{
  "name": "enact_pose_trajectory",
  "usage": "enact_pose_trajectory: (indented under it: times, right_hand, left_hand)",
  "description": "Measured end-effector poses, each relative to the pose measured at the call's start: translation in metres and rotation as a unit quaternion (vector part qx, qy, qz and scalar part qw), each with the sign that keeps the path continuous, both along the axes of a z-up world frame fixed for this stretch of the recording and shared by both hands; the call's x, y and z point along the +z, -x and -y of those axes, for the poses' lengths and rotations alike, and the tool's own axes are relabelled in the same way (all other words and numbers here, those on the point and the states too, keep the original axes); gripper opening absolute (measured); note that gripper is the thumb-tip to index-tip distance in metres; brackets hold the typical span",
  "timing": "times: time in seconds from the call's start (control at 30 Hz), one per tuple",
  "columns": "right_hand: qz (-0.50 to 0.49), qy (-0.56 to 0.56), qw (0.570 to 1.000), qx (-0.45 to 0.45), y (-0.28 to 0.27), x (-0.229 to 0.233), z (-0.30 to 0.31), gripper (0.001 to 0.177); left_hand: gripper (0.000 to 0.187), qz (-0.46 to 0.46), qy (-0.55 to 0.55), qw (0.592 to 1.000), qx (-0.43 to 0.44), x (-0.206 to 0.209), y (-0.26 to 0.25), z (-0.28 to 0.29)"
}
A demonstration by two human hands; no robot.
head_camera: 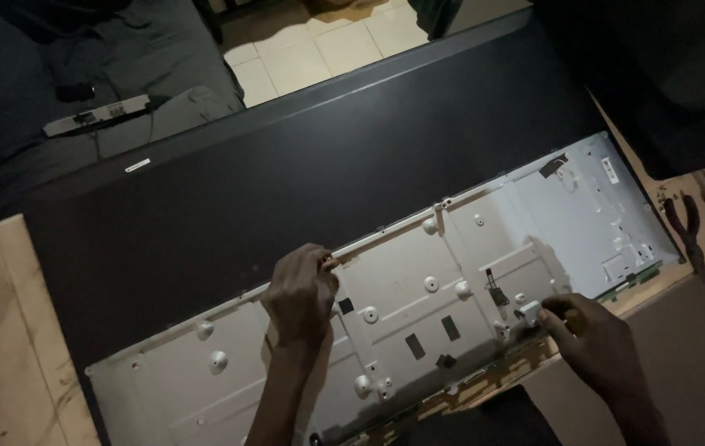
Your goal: Disconnecting internal cables and components of a television using a screwdriver during disassembly.
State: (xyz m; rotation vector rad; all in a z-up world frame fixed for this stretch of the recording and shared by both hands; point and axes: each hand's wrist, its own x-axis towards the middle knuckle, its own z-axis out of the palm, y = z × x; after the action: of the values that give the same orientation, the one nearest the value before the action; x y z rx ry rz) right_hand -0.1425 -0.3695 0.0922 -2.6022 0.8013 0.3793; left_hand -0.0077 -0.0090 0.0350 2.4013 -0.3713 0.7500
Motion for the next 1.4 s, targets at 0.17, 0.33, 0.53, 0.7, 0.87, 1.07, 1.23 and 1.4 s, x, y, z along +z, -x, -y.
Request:
enact_pose_trajectory:
  times: [0.17, 0.33, 0.53, 0.7, 0.87, 1.07, 1.23, 1.4]
  right_hand:
    - [-0.023, -0.013, 1.000, -0.009, -0.006, 0.006, -0.004, 0.029]
    - [-0.024, -0.026, 0.999, -0.016, -0.009, 0.005, -0.004, 0.028]
    - [-0.004, 0.008, 1.000, 0.012, 0.000, -0.006, 0.005, 0.028]
    - [-0.017, 0.004, 1.000, -0.007, -0.005, 0.010, -0.009, 0.029]
    - [-0.024, 0.004, 1.000, 0.000, -0.003, 0.007, -0.006, 0.032]
    - [-0.028, -0.013, 1.000, 0.001, 0.003, 0.012, -0.008, 0.037]
    - [-0.032, -0.007, 0.999, -0.023, 0.015, 0.008, -0.003, 0.041]
    - [0.001, 0.035, 0.999, 0.003, 0.027, 0.020, 0.002, 0.031]
  left_hand:
    - [0.013, -0.034, -0.029, 0.999, 0.018, -0.015, 0.000, -0.002]
    - [0.016, -0.087, -0.049, 0.995, 0.011, -0.020, 0.000, -0.006]
    - [0.019, -0.050, -0.012, 0.999, -0.002, -0.011, 0.000, -0.005]
    - [0.013, -0.106, -0.005, 0.994, -0.010, -0.013, -0.001, -0.008]
    - [0.009, -0.145, 0.008, 0.989, -0.025, -0.003, -0.004, -0.014]
    - [0.015, -0.153, -0.005, 0.988, -0.027, -0.011, -0.004, -0.011]
    - [0.012, -0.117, -0.050, 0.992, -0.015, -0.010, -0.001, -0.010]
    - [0.018, -0.097, -0.067, 0.993, -0.006, -0.024, -0.004, -0.012]
